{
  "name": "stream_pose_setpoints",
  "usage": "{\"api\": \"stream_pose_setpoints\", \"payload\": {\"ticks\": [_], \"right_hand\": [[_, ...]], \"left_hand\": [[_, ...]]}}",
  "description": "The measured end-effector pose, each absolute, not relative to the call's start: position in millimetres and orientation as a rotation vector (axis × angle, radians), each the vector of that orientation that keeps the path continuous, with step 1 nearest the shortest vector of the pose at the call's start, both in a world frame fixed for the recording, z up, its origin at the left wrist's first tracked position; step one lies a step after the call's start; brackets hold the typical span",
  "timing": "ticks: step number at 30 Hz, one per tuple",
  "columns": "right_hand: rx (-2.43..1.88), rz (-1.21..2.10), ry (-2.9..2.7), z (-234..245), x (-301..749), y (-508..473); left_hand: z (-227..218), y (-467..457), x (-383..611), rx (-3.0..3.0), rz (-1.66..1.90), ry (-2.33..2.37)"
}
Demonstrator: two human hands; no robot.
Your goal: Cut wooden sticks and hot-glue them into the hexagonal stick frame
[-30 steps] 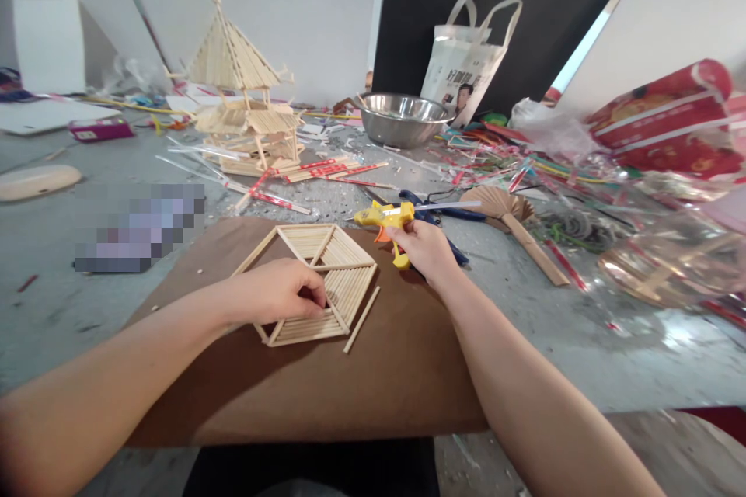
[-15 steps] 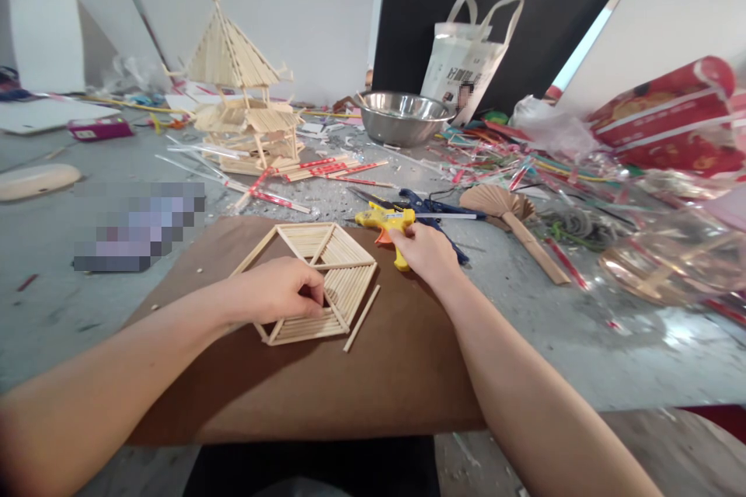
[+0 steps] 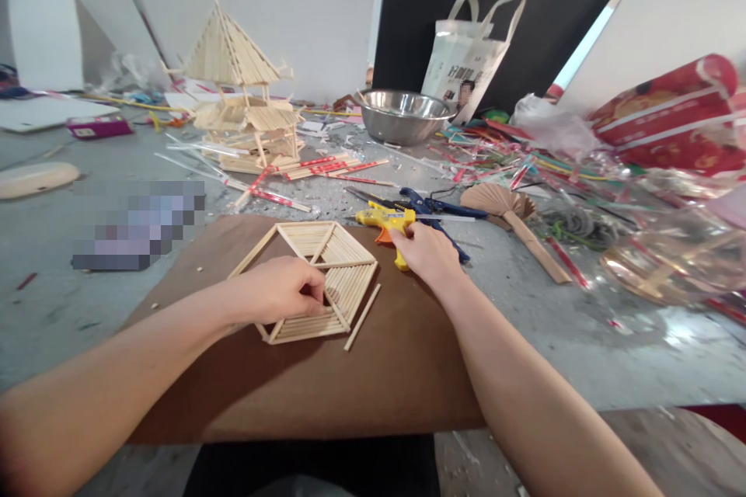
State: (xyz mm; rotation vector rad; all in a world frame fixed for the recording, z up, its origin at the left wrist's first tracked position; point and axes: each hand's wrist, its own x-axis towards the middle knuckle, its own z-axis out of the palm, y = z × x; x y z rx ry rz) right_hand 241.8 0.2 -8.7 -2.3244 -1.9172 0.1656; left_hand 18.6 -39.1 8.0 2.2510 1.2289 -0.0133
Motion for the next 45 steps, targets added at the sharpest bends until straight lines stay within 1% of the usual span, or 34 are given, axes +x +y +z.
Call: {"api": "stream_pose_setpoints", "payload": {"ticks": [45], "right_hand": [[-2.259, 0.205, -1.891, -13.1, 246.7, 2.8]], "left_hand": [[6.6, -39.2, 17.4, 2.314, 0.018, 1.208]]}}
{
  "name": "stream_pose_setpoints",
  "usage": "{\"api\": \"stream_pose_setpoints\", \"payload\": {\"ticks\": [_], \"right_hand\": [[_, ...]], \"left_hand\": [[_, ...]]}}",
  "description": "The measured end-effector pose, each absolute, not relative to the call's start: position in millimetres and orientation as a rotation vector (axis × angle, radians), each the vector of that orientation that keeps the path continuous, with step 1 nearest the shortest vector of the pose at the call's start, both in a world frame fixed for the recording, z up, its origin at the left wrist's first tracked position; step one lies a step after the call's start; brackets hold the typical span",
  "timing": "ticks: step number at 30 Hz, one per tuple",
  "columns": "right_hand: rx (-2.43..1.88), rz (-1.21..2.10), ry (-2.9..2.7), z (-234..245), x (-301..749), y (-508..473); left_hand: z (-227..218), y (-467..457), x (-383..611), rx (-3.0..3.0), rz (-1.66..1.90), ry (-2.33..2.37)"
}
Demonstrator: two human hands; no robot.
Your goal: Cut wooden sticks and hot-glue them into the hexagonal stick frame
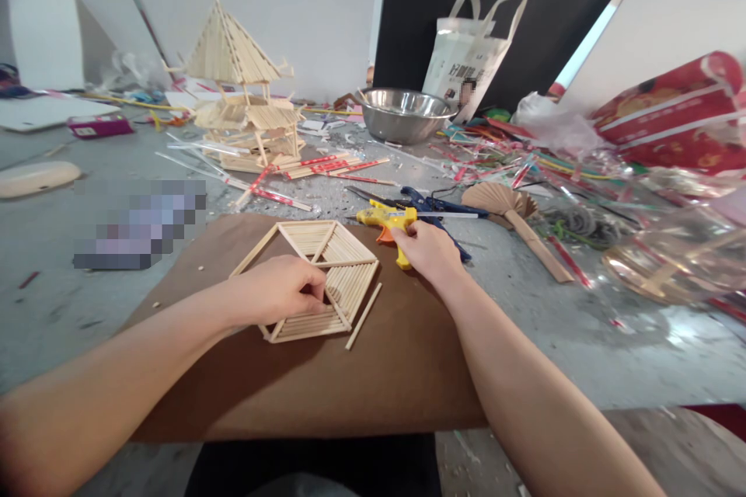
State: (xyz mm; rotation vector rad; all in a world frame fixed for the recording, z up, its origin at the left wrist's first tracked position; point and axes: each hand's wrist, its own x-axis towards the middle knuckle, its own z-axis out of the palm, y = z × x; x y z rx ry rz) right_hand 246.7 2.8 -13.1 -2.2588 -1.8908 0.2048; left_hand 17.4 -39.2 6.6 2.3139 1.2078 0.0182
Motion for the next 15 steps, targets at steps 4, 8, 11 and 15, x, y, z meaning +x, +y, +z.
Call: {"api": "stream_pose_setpoints", "payload": {"ticks": [4, 8, 11, 15], "right_hand": [[-2.261, 0.212, -1.884, -13.6, 246.8, 2.7], [-2.267, 0.203, -1.883, -14.4, 246.8, 3.1], [-2.268, 0.198, -1.884, -14.4, 246.7, 2.8], [-2.270, 0.205, -1.881, -13.6, 246.6, 2.3]], "left_hand": [[6.0, -39.0, 16.9, 2.318, 0.011, 1.205], [4.9, -39.3, 16.8, 2.338, 0.012, 1.198], [4.0, -39.6, 17.0, 2.349, 0.029, 1.190], [4.5, -39.6, 17.4, 2.345, 0.028, 1.202]]}}
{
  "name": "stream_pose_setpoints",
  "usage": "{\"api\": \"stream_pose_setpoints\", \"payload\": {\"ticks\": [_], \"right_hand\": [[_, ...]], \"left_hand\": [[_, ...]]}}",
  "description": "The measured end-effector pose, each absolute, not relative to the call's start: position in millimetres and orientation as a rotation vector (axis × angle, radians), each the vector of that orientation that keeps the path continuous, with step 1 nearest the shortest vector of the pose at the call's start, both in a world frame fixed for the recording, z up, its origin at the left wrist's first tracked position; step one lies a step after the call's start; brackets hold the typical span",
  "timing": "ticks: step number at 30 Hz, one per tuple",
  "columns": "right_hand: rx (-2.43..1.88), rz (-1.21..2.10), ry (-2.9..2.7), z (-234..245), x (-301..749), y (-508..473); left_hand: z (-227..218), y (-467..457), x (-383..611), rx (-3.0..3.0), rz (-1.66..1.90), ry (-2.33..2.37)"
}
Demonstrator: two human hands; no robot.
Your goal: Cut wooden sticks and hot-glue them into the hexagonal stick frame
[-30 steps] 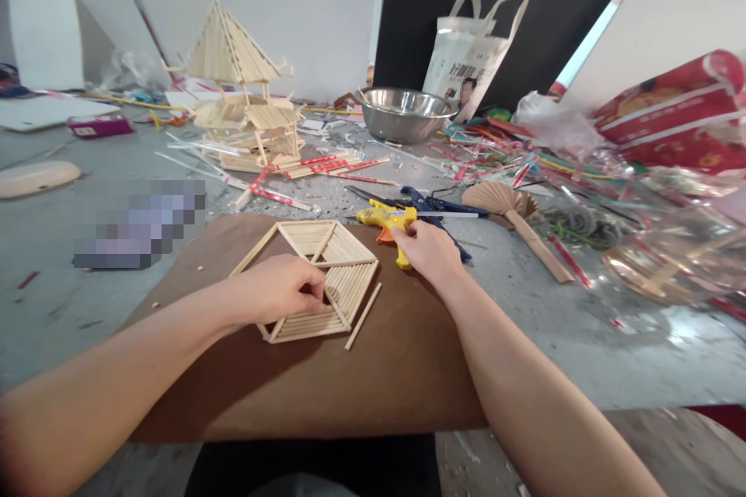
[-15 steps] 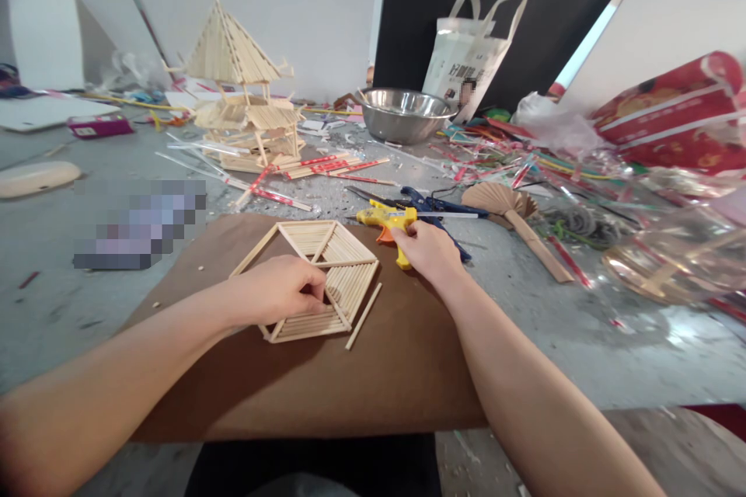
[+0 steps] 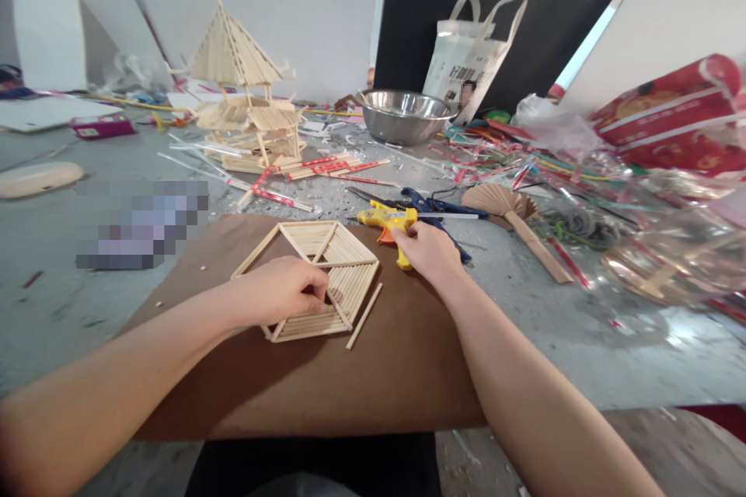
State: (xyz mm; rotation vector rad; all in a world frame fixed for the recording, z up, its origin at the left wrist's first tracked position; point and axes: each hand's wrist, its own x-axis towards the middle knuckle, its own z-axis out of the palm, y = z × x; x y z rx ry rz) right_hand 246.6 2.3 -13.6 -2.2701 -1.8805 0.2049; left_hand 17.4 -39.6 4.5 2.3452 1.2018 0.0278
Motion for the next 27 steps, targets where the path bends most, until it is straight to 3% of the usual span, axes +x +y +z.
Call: {"api": "stream_pose_setpoints", "payload": {"ticks": [15, 27], "right_hand": [[-2.271, 0.220, -1.874, -12.0, 246.6, 2.3], [-2.344, 0.199, -1.958, -2.1, 242.8, -3.4]], "left_hand": [[12.4, -39.6, 15.9, 2.336, -0.040, 1.181], [20.6, -39.2, 15.0, 2.091, 0.227, 1.091]]}}
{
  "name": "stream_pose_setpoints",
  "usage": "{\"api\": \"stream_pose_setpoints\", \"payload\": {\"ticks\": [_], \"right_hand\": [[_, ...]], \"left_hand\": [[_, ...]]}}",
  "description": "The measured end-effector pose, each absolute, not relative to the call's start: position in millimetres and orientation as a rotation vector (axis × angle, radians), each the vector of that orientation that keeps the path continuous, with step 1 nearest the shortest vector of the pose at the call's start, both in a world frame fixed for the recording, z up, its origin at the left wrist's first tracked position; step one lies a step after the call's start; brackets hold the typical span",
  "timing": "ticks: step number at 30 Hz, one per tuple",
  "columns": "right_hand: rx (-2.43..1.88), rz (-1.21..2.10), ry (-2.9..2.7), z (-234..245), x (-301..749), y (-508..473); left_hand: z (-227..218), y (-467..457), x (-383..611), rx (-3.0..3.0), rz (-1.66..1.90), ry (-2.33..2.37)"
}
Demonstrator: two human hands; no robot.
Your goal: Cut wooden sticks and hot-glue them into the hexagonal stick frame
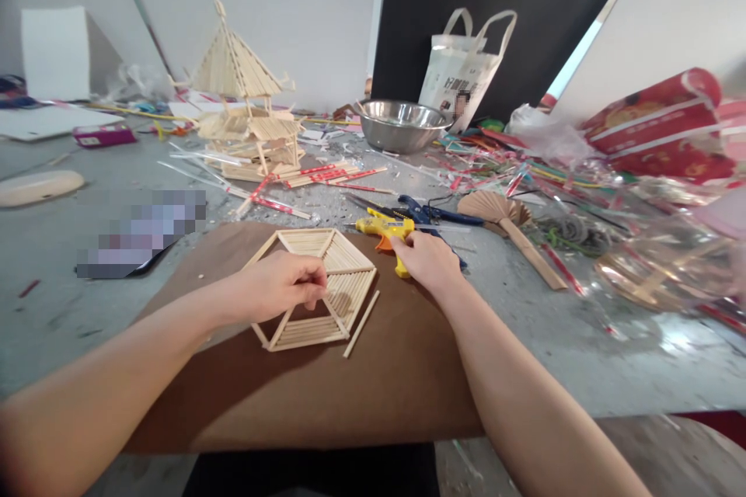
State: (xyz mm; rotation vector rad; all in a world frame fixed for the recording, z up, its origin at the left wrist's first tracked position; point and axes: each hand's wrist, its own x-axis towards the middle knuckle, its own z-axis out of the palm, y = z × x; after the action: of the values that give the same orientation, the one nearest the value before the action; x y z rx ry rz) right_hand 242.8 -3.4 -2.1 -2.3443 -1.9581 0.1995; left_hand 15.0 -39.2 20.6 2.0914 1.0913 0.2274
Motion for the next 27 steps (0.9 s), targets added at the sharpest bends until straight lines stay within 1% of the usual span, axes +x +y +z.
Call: {"api": "stream_pose_setpoints", "payload": {"ticks": [4, 9, 15, 18, 20, 22, 27], "right_hand": [[-2.405, 0.156, -1.901, 3.8, 247.7, -5.2], [-2.389, -0.143, -1.662, 12.9, 270.8, -3.3], [-2.494, 0.009, -1.663, 14.2, 290.7, 1.5], [-2.344, -0.193, -1.635, 9.0, 289.8, 3.2], [-2.156, -0.370, -1.719, 5.2, 284.4, 5.2], [-2.011, -0.442, -1.877, 3.3, 275.3, 7.9], [-2.043, -0.296, -2.114, 9.5, 254.9, 12.0]], "left_hand": [[15.8, -35.8, 16.5, 2.086, 0.358, 1.101], [16.6, -33.6, 16.4, 2.015, 0.509, 1.141], [22.1, -32.2, 12.8, 1.990, 0.635, 1.197], [22.0, -31.2, 12.5, 1.985, 0.680, 1.225], [19.9, -30.4, 12.8, 1.963, 0.726, 1.229], [16.6, -29.4, 13.1, 1.955, 0.769, 1.225], [9.9, -26.2, 11.8, 1.968, 0.821, 1.197]]}}
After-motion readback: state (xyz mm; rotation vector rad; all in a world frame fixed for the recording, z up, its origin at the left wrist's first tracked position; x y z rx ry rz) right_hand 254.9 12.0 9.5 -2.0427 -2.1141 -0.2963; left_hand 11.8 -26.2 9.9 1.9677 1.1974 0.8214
